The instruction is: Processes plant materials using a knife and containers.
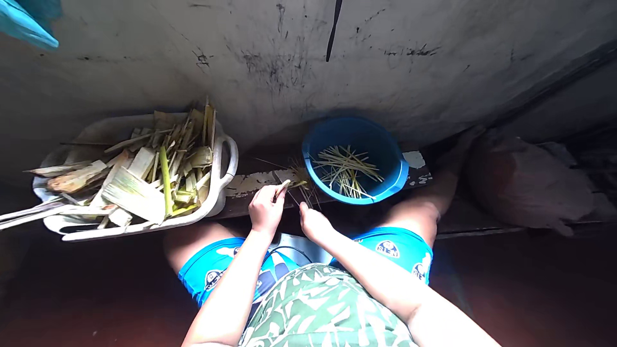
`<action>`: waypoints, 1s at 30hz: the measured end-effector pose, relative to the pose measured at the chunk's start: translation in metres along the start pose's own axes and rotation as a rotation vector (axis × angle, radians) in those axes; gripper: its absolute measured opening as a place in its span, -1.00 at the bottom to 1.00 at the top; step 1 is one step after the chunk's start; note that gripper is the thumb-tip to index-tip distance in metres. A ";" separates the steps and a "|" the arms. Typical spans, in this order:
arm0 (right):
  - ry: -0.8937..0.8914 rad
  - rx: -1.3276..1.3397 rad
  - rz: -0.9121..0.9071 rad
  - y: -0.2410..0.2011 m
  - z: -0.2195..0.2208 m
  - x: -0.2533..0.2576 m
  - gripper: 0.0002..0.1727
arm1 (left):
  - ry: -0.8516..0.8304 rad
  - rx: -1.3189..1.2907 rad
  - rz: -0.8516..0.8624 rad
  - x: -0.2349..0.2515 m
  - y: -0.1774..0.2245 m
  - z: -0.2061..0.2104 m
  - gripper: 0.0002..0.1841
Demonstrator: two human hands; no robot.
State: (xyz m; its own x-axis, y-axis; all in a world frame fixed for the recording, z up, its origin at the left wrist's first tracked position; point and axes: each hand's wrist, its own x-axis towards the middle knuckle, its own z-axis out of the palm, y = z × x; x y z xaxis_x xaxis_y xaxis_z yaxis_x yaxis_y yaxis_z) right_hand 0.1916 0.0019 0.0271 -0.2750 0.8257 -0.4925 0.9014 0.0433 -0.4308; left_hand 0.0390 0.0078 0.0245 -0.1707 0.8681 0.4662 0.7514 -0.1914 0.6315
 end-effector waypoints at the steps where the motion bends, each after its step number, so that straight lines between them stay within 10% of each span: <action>1: -0.006 0.006 0.000 0.003 0.005 0.003 -0.57 | 0.006 0.003 -0.007 0.001 -0.001 -0.001 -0.86; 20: 0.111 0.265 -0.260 0.043 0.001 0.036 -0.54 | 0.045 -0.085 -0.079 0.008 -0.014 -0.007 -0.82; 30: 0.655 0.254 -0.496 -0.001 -0.039 -0.033 -0.70 | -0.003 -0.038 -0.051 0.007 -0.012 -0.004 -0.81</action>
State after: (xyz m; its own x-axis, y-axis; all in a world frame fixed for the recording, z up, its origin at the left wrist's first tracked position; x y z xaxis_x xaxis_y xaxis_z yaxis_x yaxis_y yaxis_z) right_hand 0.2129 -0.0035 0.0733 -0.2987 0.9062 0.2994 0.6041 0.4224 -0.6757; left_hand 0.0265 0.0141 0.0226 -0.2059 0.8785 0.4311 0.7173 -0.1642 0.6772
